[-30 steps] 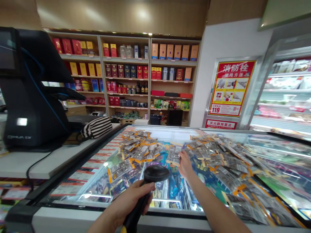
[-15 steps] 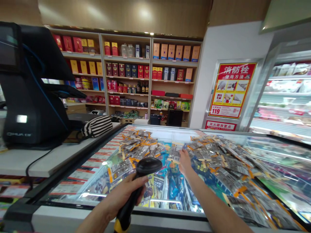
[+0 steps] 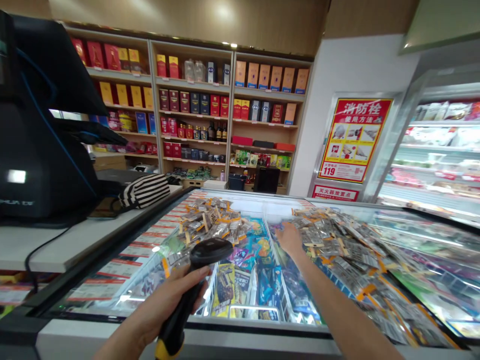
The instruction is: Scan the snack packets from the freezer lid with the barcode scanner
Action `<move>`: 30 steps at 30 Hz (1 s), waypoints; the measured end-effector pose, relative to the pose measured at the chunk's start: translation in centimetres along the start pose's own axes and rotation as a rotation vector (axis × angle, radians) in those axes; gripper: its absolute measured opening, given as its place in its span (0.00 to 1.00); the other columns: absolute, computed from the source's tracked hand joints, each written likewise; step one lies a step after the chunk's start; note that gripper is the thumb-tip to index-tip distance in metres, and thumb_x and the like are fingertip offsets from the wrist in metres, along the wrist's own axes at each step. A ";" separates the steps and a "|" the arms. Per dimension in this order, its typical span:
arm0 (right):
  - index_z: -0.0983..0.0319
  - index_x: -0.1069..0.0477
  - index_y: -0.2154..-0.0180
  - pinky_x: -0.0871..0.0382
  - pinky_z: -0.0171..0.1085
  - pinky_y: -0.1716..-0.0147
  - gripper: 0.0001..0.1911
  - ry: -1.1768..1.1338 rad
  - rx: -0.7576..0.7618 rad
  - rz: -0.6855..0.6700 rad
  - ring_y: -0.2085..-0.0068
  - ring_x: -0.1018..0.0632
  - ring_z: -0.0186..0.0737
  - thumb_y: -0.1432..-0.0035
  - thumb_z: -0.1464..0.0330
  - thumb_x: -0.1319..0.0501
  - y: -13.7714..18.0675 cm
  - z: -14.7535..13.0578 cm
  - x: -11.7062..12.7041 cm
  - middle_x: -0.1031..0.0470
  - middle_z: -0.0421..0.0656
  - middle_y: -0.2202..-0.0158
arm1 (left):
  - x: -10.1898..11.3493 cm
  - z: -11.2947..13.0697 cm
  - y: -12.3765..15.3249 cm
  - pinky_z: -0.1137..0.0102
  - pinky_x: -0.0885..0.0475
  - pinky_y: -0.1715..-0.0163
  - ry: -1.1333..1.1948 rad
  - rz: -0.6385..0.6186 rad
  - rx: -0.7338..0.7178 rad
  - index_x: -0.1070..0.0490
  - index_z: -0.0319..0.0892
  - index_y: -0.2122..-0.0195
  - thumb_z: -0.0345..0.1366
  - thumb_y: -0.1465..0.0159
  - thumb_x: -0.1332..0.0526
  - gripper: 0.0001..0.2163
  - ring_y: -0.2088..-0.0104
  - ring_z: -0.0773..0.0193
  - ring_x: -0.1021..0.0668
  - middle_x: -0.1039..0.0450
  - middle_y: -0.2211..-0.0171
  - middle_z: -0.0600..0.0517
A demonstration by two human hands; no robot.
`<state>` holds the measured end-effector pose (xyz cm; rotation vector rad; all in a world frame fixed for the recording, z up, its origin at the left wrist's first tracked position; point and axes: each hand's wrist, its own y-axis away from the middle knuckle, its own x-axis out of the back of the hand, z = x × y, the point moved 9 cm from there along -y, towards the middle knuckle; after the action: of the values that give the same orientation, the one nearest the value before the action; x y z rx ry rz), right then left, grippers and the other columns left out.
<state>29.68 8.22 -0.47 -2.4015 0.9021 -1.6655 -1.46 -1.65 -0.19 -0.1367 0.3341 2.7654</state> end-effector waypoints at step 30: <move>0.61 0.37 0.70 0.45 0.27 0.82 0.10 -0.911 -0.345 -0.272 0.78 0.32 0.29 0.57 0.65 0.49 2.4 1.5 -2.0 0.34 0.37 0.77 | -5.5 -1.2 -1.6 0.75 0.45 0.84 -0.089 -0.291 -0.046 0.38 0.39 0.76 0.42 0.46 0.44 0.11 0.86 0.74 0.36 0.38 0.86 0.57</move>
<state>29.48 6.87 -3.63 -3.1146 0.7309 -0.2901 4.35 -2.34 -0.99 -0.0668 0.2086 2.4825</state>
